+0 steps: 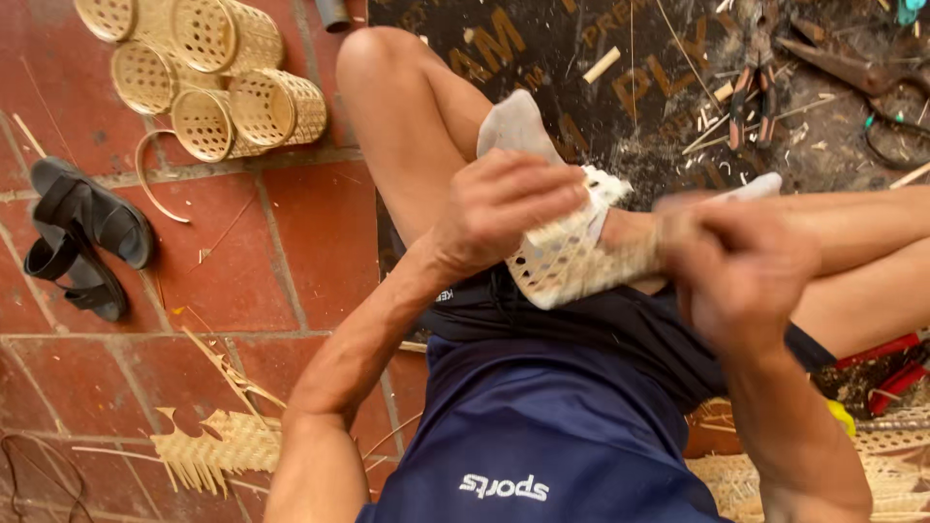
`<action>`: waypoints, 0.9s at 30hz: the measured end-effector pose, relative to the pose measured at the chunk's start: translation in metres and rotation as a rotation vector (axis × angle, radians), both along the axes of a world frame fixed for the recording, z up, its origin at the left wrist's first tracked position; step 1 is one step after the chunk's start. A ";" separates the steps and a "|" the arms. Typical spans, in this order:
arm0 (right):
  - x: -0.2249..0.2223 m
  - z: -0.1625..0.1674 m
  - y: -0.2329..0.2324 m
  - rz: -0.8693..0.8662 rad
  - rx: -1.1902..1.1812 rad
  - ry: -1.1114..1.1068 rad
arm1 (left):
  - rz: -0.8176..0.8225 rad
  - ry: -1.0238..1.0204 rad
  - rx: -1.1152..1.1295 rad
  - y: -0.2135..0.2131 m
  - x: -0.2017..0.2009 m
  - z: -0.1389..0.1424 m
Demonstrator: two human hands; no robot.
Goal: The person sits on the workshop floor and assembles woven bamboo lampshade cylinders. They trim bamboo strips with pliers, bend and fit the woven bamboo mesh around a cylindrical form, and press the strips and rings into place by hand.
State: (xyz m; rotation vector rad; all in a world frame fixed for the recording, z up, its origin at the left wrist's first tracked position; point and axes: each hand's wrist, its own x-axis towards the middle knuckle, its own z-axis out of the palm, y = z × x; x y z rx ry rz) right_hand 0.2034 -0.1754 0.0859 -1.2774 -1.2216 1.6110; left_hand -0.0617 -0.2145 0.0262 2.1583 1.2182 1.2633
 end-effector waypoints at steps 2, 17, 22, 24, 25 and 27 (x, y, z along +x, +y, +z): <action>-0.008 -0.018 0.020 0.197 0.130 -0.028 | -0.093 0.230 0.211 -0.001 0.002 -0.004; -0.034 -0.074 0.005 0.070 0.053 0.212 | 0.204 -1.423 -0.881 -0.059 0.004 0.014; -0.060 -0.085 0.003 0.190 0.201 0.194 | 0.373 -0.822 -0.680 -0.053 0.014 -0.008; -0.062 -0.083 0.009 0.238 0.142 0.190 | 0.426 -0.719 -0.550 -0.047 0.019 -0.013; -0.060 -0.081 0.014 0.292 0.115 0.164 | 0.449 -0.577 -0.436 -0.045 0.020 -0.015; -0.056 -0.077 0.020 0.366 0.197 0.071 | 0.469 -0.347 -0.295 -0.044 0.018 -0.015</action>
